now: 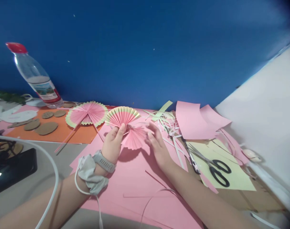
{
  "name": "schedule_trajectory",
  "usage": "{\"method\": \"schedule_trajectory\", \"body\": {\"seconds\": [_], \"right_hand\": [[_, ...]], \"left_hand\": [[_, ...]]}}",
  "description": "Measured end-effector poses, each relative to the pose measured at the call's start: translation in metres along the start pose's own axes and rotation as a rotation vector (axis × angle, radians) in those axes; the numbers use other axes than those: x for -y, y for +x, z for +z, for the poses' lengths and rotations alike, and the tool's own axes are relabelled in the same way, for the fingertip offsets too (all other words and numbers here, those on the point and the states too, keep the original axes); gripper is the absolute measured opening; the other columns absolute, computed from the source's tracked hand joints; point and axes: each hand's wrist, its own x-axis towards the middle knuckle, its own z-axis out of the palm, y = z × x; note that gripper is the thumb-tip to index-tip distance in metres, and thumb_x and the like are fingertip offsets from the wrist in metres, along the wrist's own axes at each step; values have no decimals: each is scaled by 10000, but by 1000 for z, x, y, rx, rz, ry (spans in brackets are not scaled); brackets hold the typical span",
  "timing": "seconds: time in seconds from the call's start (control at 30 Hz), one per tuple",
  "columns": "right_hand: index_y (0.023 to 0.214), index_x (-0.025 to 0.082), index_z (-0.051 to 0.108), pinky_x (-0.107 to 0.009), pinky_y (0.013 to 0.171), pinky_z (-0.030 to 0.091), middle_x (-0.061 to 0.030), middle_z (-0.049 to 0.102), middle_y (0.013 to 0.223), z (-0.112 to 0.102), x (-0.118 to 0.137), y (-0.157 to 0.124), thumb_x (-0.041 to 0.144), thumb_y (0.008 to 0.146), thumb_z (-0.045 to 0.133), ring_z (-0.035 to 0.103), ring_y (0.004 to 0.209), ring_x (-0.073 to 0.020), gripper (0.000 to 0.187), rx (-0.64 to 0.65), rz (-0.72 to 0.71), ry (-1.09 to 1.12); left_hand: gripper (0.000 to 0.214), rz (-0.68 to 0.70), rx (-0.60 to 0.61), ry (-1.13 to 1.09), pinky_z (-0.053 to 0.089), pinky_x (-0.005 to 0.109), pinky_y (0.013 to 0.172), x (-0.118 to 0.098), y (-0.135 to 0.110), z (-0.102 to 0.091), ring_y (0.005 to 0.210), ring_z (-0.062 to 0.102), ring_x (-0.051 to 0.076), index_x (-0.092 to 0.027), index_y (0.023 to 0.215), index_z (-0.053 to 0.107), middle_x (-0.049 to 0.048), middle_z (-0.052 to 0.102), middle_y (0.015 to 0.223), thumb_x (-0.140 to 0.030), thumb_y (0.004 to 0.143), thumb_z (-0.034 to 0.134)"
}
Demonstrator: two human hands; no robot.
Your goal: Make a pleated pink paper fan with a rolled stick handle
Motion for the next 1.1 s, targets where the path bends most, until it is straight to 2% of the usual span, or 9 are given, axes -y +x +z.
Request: {"method": "schedule_trajectory", "body": {"seconds": [0.07, 0.17, 0.3, 0.43, 0.57, 0.7, 0.9, 1.03, 1.1], "right_hand": [[1404, 321, 264, -424, 1128, 272, -42, 243, 1523, -2, 3, -3, 466, 912, 463, 260, 1390, -189, 550, -49, -146, -191], [1444, 297, 195, -469, 1166, 160, -63, 175, 1549, -1, 6, -9, 431, 886, 519, 129, 1438, -208, 659, 75, -248, -401], [1418, 293, 226, -513, 1116, 244, -102, 273, 1480, 4, 12, -15, 390, 791, 645, 230, 1392, -282, 760, 187, -247, -512], [1290, 293, 372, -480, 1065, 323, -74, 430, 1314, 6, 18, -15, 286, 854, 544, 406, 1252, -242, 469, 219, -292, -484], [1280, 284, 385, -484, 1063, 318, -71, 427, 1274, 6, 20, -16, 319, 829, 583, 396, 1237, -251, 494, 273, -315, -459], [1258, 269, 398, -486, 1016, 367, -76, 443, 1202, 8, 18, -17, 346, 809, 617, 428, 1187, -266, 506, 270, -249, -480], [1258, 267, 386, -551, 1041, 304, -78, 435, 1193, 8, 17, -17, 365, 762, 671, 407, 1201, -295, 580, 301, -221, -518], [1289, 234, 399, -522, 1058, 297, -100, 443, 1226, 6, 19, -17, 394, 726, 713, 357, 1251, -309, 664, 300, -186, -492], [1272, 246, 424, -496, 1049, 319, -89, 471, 1203, 6, 21, -18, 398, 752, 689, 385, 1230, -291, 604, 290, -177, -462]], "left_hand": [[343, 66, -26, 120, 461, 277, 746, -1, -3, -2, 791, 597, 156, -168, 706, 565, 19, 632, 760, -484, 840, 566], [365, 159, -50, 300, 413, 270, 669, -3, -7, -3, 665, 523, 134, -184, 598, 489, -11, 545, 643, -437, 846, 577], [437, 262, -33, 471, 322, 278, 576, -7, -12, -3, 541, 383, 114, -198, 526, 353, -41, 383, 550, -386, 861, 561], [385, 328, 10, 567, 313, 287, 591, -11, -17, -1, 569, 397, 131, -196, 550, 403, -25, 424, 557, -348, 879, 530], [387, 357, 38, 615, 313, 288, 585, -11, -19, 0, 555, 401, 137, -198, 545, 405, -24, 428, 530, -345, 884, 519], [338, 359, 57, 626, 346, 283, 608, -10, -19, -1, 599, 459, 151, -190, 601, 491, -3, 501, 589, -360, 892, 502], [357, 367, 65, 612, 381, 285, 621, -11, -19, 0, 594, 511, 163, -185, 567, 533, 12, 553, 561, -352, 882, 522], [226, 339, 138, 521, 447, 302, 738, -10, -22, 1, 760, 631, 209, -172, 791, 689, 60, 710, 795, -350, 860, 567], [228, 308, 153, 472, 451, 315, 787, -9, -23, 1, 820, 644, 223, -174, 881, 709, 79, 725, 906, -359, 853, 578]]}}
